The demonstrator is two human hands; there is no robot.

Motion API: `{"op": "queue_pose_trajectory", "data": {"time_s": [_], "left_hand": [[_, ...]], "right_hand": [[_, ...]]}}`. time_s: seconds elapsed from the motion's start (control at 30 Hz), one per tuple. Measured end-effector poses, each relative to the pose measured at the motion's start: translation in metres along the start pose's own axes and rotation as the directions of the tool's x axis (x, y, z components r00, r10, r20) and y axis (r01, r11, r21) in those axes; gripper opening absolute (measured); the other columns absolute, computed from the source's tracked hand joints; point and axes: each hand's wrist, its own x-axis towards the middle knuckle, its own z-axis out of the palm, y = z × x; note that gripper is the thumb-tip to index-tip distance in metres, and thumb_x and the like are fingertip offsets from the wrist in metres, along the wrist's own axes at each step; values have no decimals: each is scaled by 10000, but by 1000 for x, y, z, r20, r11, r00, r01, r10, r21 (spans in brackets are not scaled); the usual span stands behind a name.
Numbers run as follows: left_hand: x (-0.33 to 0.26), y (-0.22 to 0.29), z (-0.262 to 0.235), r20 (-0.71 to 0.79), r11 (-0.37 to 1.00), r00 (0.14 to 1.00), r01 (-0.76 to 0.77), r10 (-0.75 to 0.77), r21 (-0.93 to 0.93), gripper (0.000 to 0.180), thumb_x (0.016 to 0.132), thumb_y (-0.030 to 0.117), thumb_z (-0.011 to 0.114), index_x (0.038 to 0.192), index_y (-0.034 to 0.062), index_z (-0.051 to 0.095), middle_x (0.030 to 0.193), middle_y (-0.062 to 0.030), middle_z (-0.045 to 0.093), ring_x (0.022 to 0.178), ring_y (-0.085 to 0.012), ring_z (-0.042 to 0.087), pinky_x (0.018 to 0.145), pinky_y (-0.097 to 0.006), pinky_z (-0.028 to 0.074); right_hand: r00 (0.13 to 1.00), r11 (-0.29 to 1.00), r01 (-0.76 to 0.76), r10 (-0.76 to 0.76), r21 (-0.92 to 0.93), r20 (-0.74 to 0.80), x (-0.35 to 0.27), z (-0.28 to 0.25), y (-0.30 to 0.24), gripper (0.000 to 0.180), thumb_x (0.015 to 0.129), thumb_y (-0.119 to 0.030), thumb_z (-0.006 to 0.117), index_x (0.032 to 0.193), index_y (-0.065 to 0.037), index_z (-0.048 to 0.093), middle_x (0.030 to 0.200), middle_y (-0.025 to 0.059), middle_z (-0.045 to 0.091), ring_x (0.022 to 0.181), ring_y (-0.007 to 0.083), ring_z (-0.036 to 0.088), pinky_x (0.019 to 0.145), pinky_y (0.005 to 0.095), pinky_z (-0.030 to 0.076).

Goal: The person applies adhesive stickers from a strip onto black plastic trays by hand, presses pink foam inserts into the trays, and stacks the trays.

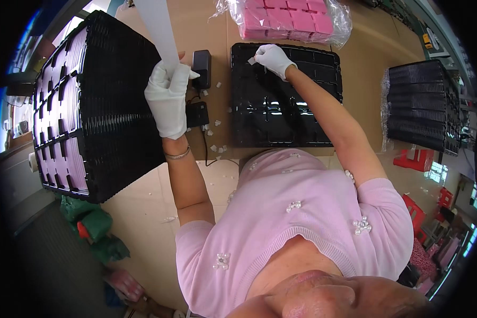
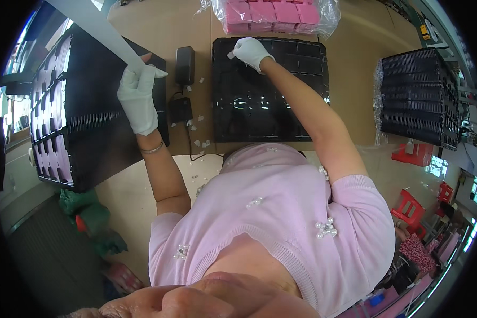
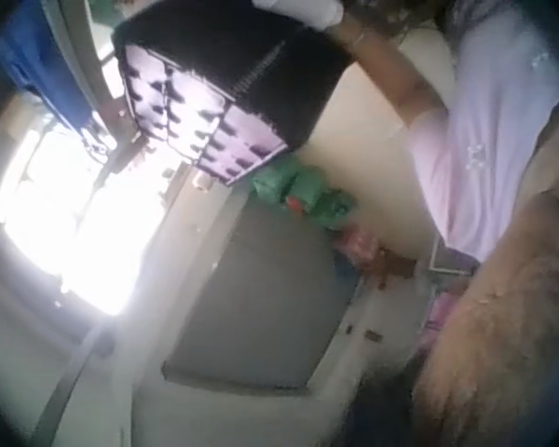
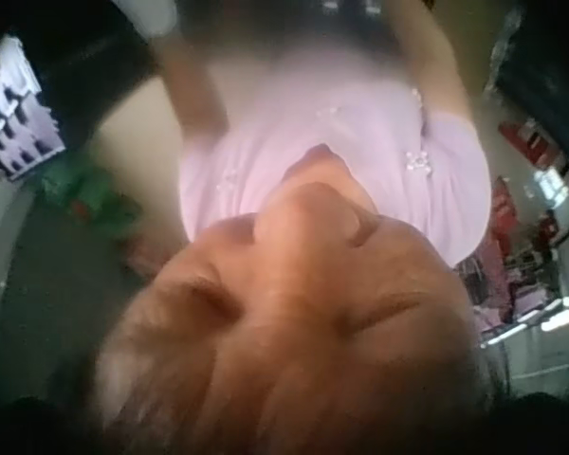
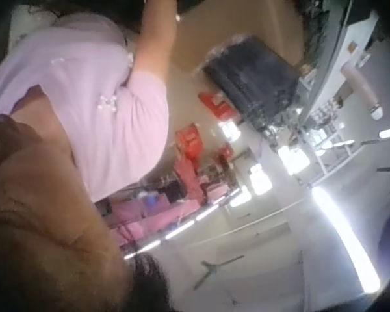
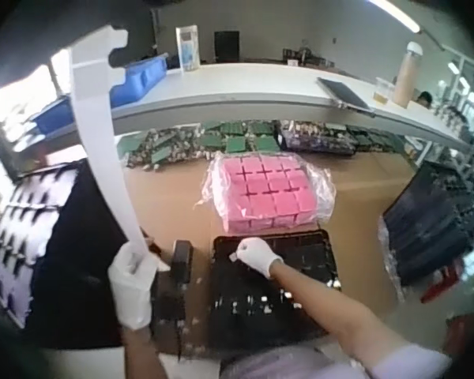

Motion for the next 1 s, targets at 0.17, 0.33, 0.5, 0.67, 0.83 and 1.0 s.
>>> {"op": "queue_pose_trajectory", "data": {"time_s": [0.17, 0.33, 0.5, 0.67, 0.83, 1.0], "left_hand": [[-8, -20, -18, -38, 998, 998, -44, 42, -41, 162, 897, 82, 570, 977, -46, 628, 714, -29, 633, 681, -89, 582, 725, -239, 460], [-6, -25, -18, -12, 996, 999, -49, 48, -80, 171, 931, 65, 533, 1034, -53, 602, 713, -53, 604, 707, -148, 596, 771, -299, 479], [-1, -26, -10, -24, 992, 998, -55, 52, -117, 163, 911, 71, 558, 983, -56, 630, 701, -35, 621, 677, -105, 593, 705, -247, 487], [2, -25, -10, -18, 995, 999, -42, 41, -89, 162, 913, 69, 556, 984, -55, 633, 707, -36, 625, 679, -103, 593, 702, -247, 487], [2, -25, -8, 4, 997, 1000, -25, 26, -71, 170, 930, 62, 535, 1032, -52, 607, 704, -57, 613, 701, -144, 602, 746, -289, 477], [2, -29, -8, -17, 995, 999, -41, 40, -94, 162, 921, 64, 547, 996, -48, 637, 704, -31, 620, 679, -97, 587, 690, -241, 476]], "right_hand": [[1000, 971, -3, 0, -240, -11, 23, 10, 4, 187, 784, -170, 572, 850, -28, 674, 865, 147, 663, 756, 275, 631, 697, 368, 494], [1000, 931, 24, -18, -364, 19, 38, 13, 5, 218, 782, -197, 570, 866, -32, 685, 914, 178, 665, 840, 326, 632, 780, 392, 485], [999, 893, 50, -40, -447, 32, 43, 17, 0, 257, 797, -209, 525, 883, -32, 690, 936, 199, 661, 894, 357, 624, 820, 415, 482], [997, 838, 70, -52, -542, 48, 43, 19, -4, 285, 814, -220, 504, 899, -22, 690, 966, 212, 656, 913, 370, 623, 829, 433, 484], [996, 794, 92, -71, -602, 58, 45, 21, 4, 284, 824, -232, 512, 916, -30, 689, 987, 207, 657, 919, 381, 622, 831, 442, 487], [998, 768, 58, -51, -637, 28, 36, 28, -4, 266, 831, -226, 517, 926, -35, 675, 1010, 203, 654, 931, 376, 628, 827, 450, 491]]}}
